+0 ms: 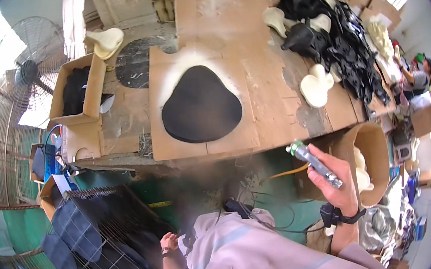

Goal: The person uses a spray gun to apply black paint to heart-shaped objects placed on a cardboard surface. After spraying, the person places the object onto a wire rack and retrieves another object to repeat the process.

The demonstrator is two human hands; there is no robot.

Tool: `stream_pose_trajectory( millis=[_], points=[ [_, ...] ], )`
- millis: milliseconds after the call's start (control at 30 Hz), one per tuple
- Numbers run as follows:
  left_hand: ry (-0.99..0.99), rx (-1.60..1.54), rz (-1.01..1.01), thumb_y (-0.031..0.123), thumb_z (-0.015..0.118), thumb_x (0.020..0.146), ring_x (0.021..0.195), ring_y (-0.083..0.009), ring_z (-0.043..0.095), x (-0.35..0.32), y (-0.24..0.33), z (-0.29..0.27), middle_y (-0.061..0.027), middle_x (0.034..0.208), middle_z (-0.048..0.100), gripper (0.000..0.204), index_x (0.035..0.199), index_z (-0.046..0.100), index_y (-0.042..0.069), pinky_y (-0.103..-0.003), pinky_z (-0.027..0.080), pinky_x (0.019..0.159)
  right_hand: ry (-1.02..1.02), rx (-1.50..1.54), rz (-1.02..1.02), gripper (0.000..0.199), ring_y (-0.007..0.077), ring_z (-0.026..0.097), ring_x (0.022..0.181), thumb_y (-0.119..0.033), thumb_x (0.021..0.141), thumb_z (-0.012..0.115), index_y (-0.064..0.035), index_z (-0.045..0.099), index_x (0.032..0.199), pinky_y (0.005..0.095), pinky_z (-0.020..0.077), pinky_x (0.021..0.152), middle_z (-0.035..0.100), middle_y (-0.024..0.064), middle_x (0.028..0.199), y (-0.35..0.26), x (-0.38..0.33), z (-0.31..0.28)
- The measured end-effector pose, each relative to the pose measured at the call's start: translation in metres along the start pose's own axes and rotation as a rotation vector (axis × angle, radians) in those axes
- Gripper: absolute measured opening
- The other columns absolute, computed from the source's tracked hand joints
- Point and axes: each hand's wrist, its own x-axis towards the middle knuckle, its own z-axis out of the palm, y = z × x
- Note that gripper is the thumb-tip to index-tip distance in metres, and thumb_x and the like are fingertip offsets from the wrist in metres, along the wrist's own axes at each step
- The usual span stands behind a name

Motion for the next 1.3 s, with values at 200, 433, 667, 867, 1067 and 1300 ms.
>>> stream_pose_trajectory(
  millis=[200,433,667,867,1067,1300],
  points=[
    [-0.021,0.349,0.098,0.023,0.075,0.086,0.105,-0.0215,0.07,0.04,-0.017,-0.016,-0.014,0.114,0.074,0.04,0.118,0.072,0.0,-0.032,0.053,0.093,0.039,0.078,-0.034,0.053,0.0216,0.068,0.081,0.003,0.083,0.073,0.0001,0.061,0.135,0.0294,0.0525,0.076,0.072,0.0154,0.1,-0.006,-0.001,0.002],
    [-0.048,0.37,0.205,0.013,0.074,0.082,0.091,-0.0245,0.071,0.02,0.044,0.014,-0.0162,0.106,0.073,0.049,0.127,0.064,-0.005,-0.035,0.057,0.079,-0.165,0.087,-0.149,0.061,0.0322,0.067,0.08,0.007,0.076,0.073,-0.0003,0.061,0.136,0.0337,0.0532,0.075,0.069,0.0178,0.094,-0.012,-0.002,0.013],
    [-0.177,0.23,0.213,0.014,0.066,0.094,0.075,-0.0202,0.069,0.023,0.102,0.031,-0.0106,0.097,0.071,0.033,0.125,0.063,0.004,-0.034,0.057,0.059,-0.066,0.188,-0.214,0.059,0.0367,0.065,0.085,-0.001,0.082,0.072,-0.0019,0.057,0.139,0.0369,0.0515,0.078,0.068,0.0199,0.103,0.018,0.022,0.024],
    [-0.388,0.508,0.623,0.023,0.066,0.099,0.091,-0.0125,0.068,-0.041,0.214,0.133,-0.0056,0.105,0.071,0.036,0.129,0.063,0.002,-0.026,0.056,0.076,0.075,0.329,-0.087,0.051,0.0174,0.064,0.075,-0.009,0.091,0.073,-0.0057,0.059,0.139,0.0316,0.0514,0.073,0.07,0.0122,0.093,0.045,0.043,0.023],
    [-0.706,0.506,0.73,0.018,0.063,0.101,0.102,-0.0134,0.066,-0.16,0.261,0.23,-0.0067,0.108,0.072,0.03,0.124,0.065,-0.001,-0.027,0.052,0.09,0.147,0.327,-0.117,0.048,0.0127,0.058,0.069,-0.012,0.093,0.072,-0.0046,0.059,0.138,0.0301,0.0496,0.067,0.065,0.0079,0.084,0.059,0.067,0.029],
    [-1.066,0.773,0.74,0.012,0.065,0.096,0.107,-0.0165,0.066,-0.251,0.255,0.303,-0.0094,0.111,0.073,0.031,0.124,0.066,-0.001,-0.031,0.05,0.096,0.186,0.37,-0.121,0.049,0.0103,0.056,0.07,-0.011,0.092,0.073,-0.0056,0.06,0.139,0.0291,0.0486,0.068,0.064,0.0042,0.082,0.071,0.077,0.032]
  ],
)
